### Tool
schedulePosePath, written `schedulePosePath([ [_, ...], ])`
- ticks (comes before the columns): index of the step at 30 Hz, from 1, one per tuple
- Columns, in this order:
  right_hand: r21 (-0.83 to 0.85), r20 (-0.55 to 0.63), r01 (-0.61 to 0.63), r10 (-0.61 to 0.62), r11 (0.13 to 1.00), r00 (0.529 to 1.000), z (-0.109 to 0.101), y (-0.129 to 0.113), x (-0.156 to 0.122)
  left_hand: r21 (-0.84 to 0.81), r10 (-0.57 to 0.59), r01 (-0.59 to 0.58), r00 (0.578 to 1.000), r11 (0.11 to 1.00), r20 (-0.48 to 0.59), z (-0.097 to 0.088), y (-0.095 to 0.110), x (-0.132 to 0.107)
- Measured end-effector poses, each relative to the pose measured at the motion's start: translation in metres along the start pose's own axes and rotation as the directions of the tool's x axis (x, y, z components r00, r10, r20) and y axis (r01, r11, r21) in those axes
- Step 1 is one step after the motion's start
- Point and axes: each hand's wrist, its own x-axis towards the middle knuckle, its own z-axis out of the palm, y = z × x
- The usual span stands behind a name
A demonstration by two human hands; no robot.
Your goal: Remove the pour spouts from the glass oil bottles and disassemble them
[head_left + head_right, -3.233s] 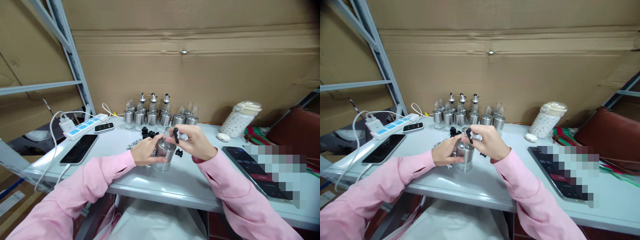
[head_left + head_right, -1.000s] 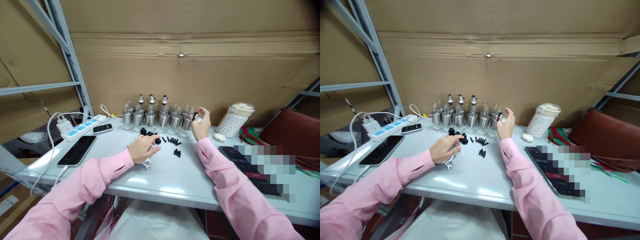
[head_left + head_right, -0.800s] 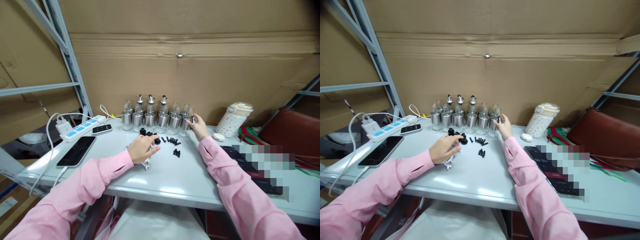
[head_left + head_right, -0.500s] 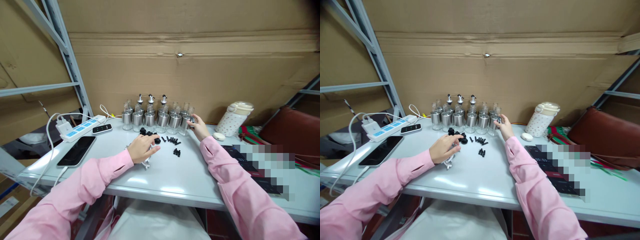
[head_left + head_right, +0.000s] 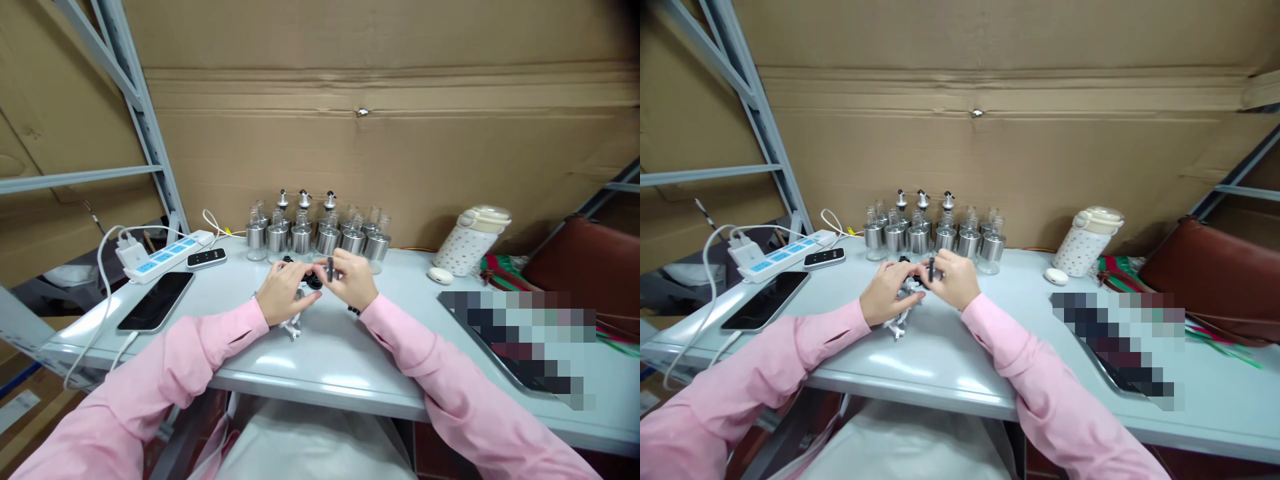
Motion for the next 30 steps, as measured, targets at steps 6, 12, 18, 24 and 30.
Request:
schedulePosePath([
  [6,0.062,0.035,-0.002,0.0,0.998,0.999,0.009,-0.029,-0.003,0.007,0.048,-0.048,0.999,0.999,-0.003,0.004,-0.001,0.0],
  [12,0.009,0.048,0.066,-0.066,0.998,0.997,0.011,-0.031,-0.006,-0.059,-0.024,0.027,0.998,0.998,0.054,0.006,0.003,0.0],
  [18,-0.054,0.044,0.286,-0.284,0.957,0.958,0.013,-0.034,-0.007,0.062,-0.055,0.048,0.991,0.997,0.122,0.011,-0.001,0.001],
  [24,-0.157,0.097,0.302,-0.29,0.94,0.952,0.006,-0.024,-0.002,0.052,0.054,-0.068,0.972,0.996,0.227,0.009,0.001,0.001],
  [30,-0.282,0.076,0.507,-0.508,0.815,0.858,0.002,-0.016,0.001,0.033,0.257,-0.276,0.926,0.96,0.276,0.007,0.009,0.0],
])
